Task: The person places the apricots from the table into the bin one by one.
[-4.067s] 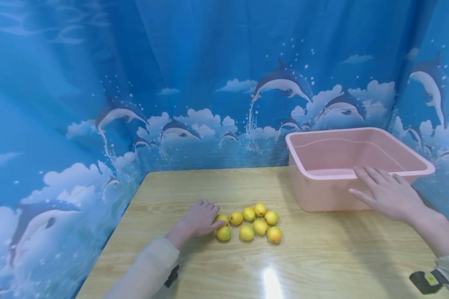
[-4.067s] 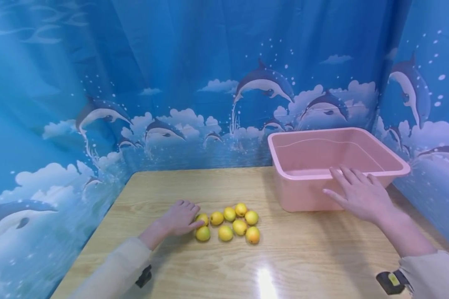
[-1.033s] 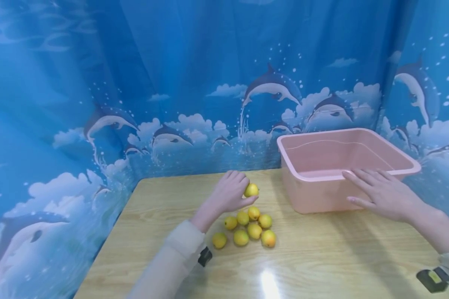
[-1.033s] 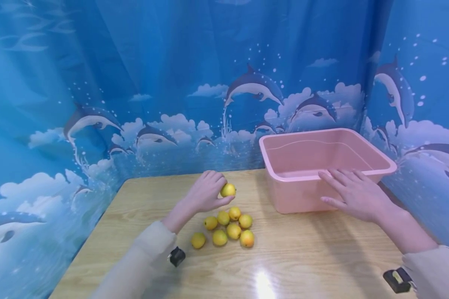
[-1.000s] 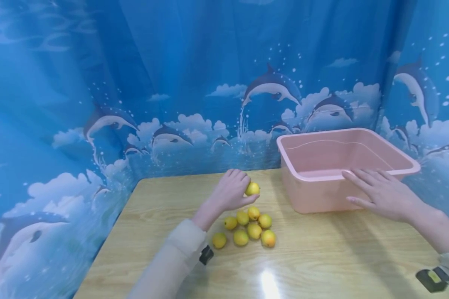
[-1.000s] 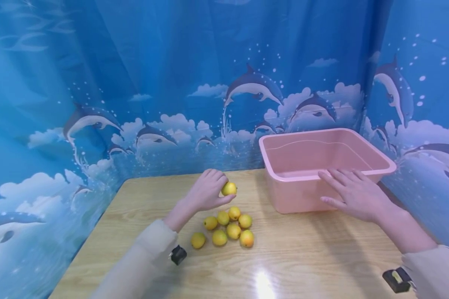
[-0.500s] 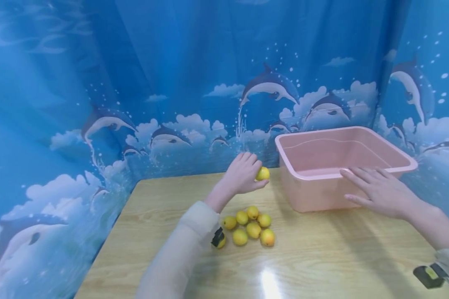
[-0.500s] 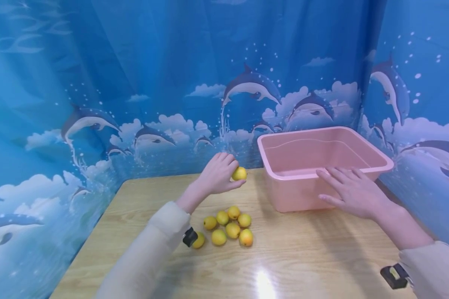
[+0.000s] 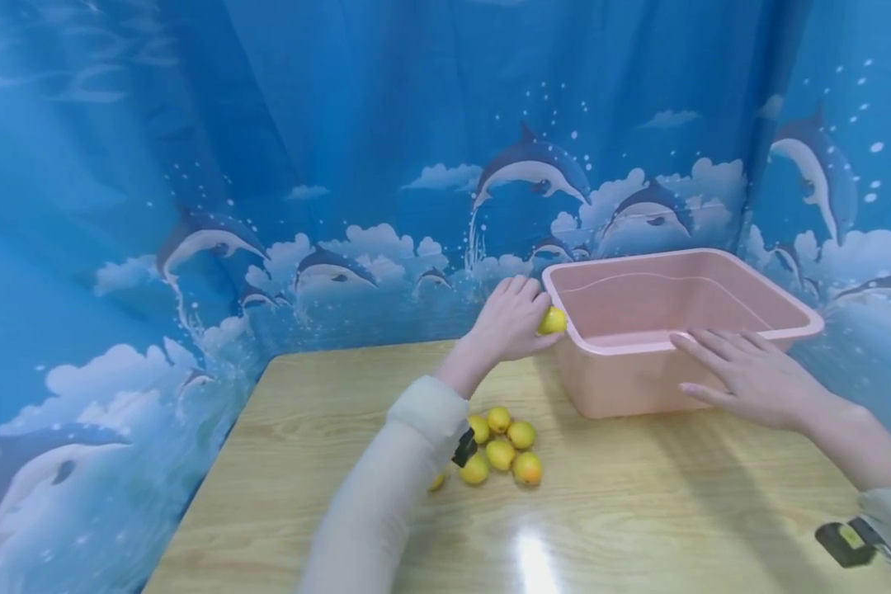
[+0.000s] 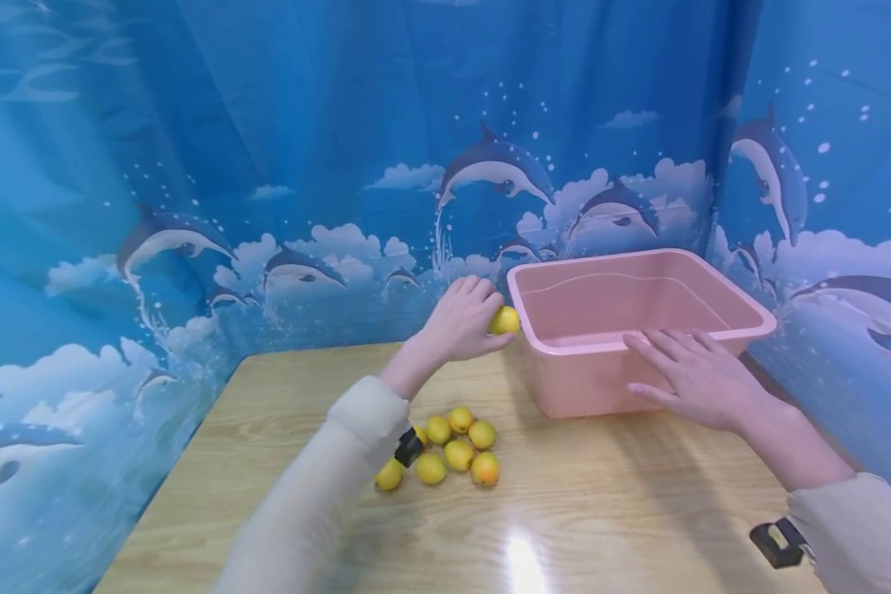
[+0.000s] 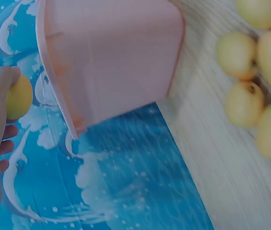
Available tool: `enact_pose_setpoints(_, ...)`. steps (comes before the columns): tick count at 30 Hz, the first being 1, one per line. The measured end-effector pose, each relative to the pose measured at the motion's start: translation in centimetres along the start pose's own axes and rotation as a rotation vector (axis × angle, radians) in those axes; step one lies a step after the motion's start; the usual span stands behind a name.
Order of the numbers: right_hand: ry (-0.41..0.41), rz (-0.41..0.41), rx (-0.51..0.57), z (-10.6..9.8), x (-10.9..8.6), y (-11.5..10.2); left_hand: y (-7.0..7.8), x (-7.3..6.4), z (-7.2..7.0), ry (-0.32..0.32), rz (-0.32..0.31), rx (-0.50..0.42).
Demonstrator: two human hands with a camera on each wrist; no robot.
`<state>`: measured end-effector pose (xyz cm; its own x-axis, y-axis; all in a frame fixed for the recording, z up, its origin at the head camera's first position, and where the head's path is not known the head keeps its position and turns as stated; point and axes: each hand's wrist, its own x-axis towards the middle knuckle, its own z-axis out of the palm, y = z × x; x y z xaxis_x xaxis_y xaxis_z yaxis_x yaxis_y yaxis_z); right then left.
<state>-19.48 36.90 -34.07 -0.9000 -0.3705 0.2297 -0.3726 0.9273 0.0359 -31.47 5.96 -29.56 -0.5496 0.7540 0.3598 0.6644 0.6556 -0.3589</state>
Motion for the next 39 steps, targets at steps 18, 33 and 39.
enact_pose_setpoints(18,-0.063,0.058,0.121,-0.8,-0.1,-0.6,4.0,5.4,-1.1,-0.121,-0.027,0.043)
enact_pose_setpoints(33,-0.047,0.044,0.091,-0.7,-0.1,-0.6,3.3,4.2,-0.6,-0.108,-0.005,0.069)
enact_pose_setpoints(39,-0.033,0.034,0.092,-0.6,-0.1,-0.5,1.0,2.0,-0.7,-0.017,0.032,0.085)
